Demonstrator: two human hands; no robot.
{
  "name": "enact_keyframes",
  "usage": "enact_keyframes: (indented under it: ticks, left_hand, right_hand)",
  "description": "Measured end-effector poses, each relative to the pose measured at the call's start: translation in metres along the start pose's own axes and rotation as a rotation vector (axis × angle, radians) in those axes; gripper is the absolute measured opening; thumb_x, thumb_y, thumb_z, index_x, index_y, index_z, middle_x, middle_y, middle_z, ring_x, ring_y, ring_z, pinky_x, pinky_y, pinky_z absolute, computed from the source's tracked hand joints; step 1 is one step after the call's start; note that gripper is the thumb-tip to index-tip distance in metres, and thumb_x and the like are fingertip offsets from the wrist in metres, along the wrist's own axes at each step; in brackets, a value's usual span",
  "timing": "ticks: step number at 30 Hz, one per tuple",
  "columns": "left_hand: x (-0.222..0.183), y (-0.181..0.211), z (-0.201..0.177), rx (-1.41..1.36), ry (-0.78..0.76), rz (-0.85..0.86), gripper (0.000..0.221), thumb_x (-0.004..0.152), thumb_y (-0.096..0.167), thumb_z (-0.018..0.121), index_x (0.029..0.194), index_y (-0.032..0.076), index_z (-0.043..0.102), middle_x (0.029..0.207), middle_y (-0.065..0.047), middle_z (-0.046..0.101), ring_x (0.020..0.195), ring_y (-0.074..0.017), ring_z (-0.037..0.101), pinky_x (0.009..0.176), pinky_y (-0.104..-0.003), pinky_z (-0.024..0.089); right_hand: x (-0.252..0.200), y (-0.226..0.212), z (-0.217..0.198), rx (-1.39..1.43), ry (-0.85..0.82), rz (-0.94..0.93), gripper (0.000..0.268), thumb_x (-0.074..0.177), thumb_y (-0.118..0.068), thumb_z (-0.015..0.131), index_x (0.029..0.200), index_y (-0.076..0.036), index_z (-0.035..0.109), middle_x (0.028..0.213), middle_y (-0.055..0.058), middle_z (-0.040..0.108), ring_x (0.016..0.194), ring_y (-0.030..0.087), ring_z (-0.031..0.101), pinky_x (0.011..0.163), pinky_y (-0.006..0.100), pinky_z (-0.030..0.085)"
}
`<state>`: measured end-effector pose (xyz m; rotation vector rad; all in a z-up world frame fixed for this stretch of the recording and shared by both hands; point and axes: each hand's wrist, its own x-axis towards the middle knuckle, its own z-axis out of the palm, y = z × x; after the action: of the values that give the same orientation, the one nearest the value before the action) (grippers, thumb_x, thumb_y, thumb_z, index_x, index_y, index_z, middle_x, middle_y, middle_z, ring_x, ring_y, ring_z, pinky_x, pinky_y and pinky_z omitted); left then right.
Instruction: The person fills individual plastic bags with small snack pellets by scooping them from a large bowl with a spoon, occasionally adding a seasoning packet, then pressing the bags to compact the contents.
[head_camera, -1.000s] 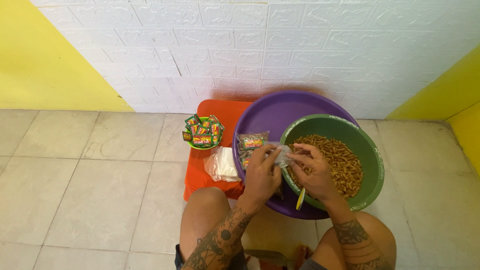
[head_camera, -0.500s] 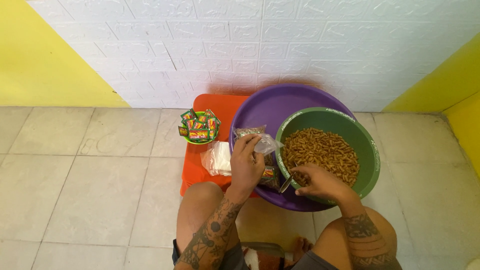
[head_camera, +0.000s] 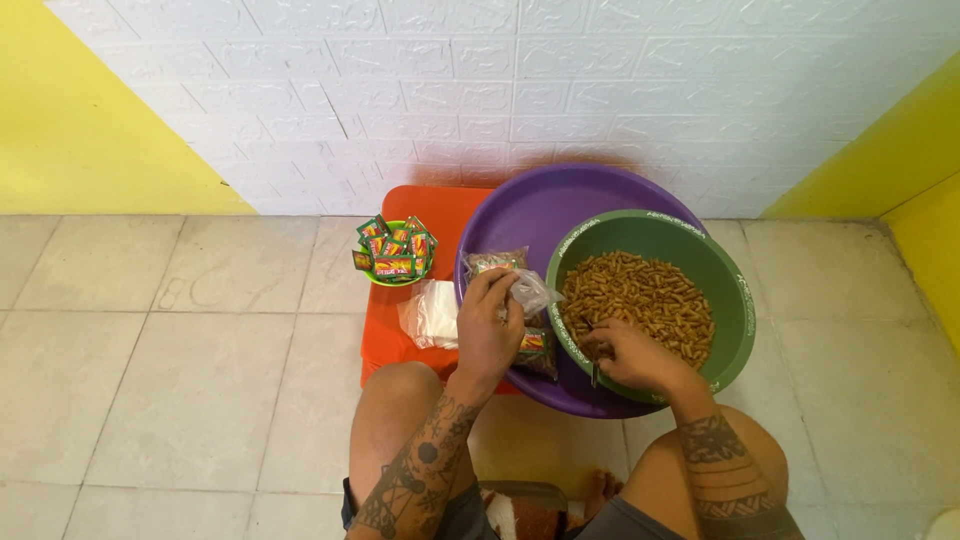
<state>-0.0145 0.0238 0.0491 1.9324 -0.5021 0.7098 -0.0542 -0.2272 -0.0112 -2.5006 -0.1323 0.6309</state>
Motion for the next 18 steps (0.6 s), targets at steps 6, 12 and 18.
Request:
enact_keyframes:
  ticks: [6,12,18]
  left_hand:
    - [-0.003,-0.006,0.005,0.002,-0.005,0.002,0.035,0.072,-0.013,0.06,0.104,-0.007,0.073,0.103,-0.019,0.067,0.094,-0.034,0.068,0.082,-0.039,0.058]
    - [-0.002,-0.003,0.005,0.025,-0.015,-0.027,0.04,0.071,-0.014,0.056,0.106,-0.007,0.074,0.104,-0.017,0.068,0.088,-0.0293,0.07,0.073,-0.033,0.059]
    - [-0.002,-0.004,0.002,0.005,-0.029,-0.046,0.042,0.071,-0.017,0.056,0.108,-0.008,0.073,0.105,-0.018,0.067,0.087,-0.0292,0.069,0.069,-0.032,0.059]
  right_hand:
    - [0.0,0.001,0.001,0.001,0.04,-0.013,0.027,0.093,-0.009,0.065,0.119,-0.009,0.073,0.136,0.021,0.059,0.128,0.045,0.06,0.102,0.051,0.055]
    - [-0.01,-0.005,-0.025,0.165,0.263,0.04,0.028,0.103,-0.018,0.053,0.118,-0.003,0.07,0.118,0.024,0.068,0.114,0.043,0.068,0.095,0.053,0.056]
    - [-0.015,0.043,-0.052,0.406,0.599,0.194,0.048,0.108,-0.049,0.051,0.127,-0.009,0.072,0.12,0.023,0.072,0.119,0.045,0.064,0.097,0.057,0.051]
